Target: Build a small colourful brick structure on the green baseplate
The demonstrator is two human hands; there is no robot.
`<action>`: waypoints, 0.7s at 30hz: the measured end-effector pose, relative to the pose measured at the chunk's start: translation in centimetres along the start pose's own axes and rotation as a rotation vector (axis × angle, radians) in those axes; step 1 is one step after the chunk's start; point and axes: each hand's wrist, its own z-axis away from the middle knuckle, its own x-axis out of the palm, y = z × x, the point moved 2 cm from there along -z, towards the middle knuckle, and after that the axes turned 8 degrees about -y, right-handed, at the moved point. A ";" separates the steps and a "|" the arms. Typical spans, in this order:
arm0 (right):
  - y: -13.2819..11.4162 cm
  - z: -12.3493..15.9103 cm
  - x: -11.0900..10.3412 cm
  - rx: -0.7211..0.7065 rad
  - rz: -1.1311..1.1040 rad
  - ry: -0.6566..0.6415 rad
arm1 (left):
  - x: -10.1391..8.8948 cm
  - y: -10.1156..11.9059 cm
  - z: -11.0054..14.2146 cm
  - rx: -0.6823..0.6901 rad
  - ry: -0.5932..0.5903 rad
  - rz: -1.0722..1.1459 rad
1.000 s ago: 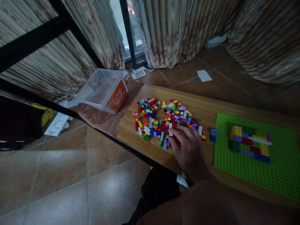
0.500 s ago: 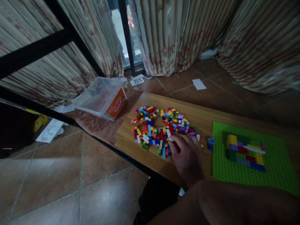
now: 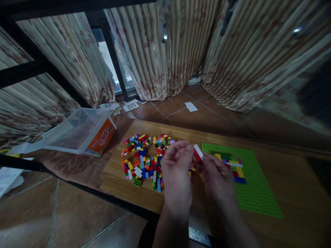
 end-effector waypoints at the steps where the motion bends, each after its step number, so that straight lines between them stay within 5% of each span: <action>1: -0.3 0.0 -0.4 0.055 -0.104 0.048 | 0.0 -0.2 -0.4 0.012 0.078 -0.049; 8: -1.8 0.1 -1.2 0.063 -0.166 0.054 | 0.9 -2.0 -0.3 -0.006 -0.111 -0.417; 14: -3.1 -0.3 -2.1 0.018 -0.127 0.009 | 1.0 -1.6 -0.3 0.032 -0.229 -0.538; 21: -3.1 0.4 -1.3 0.095 -0.348 -0.077 | 0.3 0.0 -0.1 -0.045 -0.324 -0.615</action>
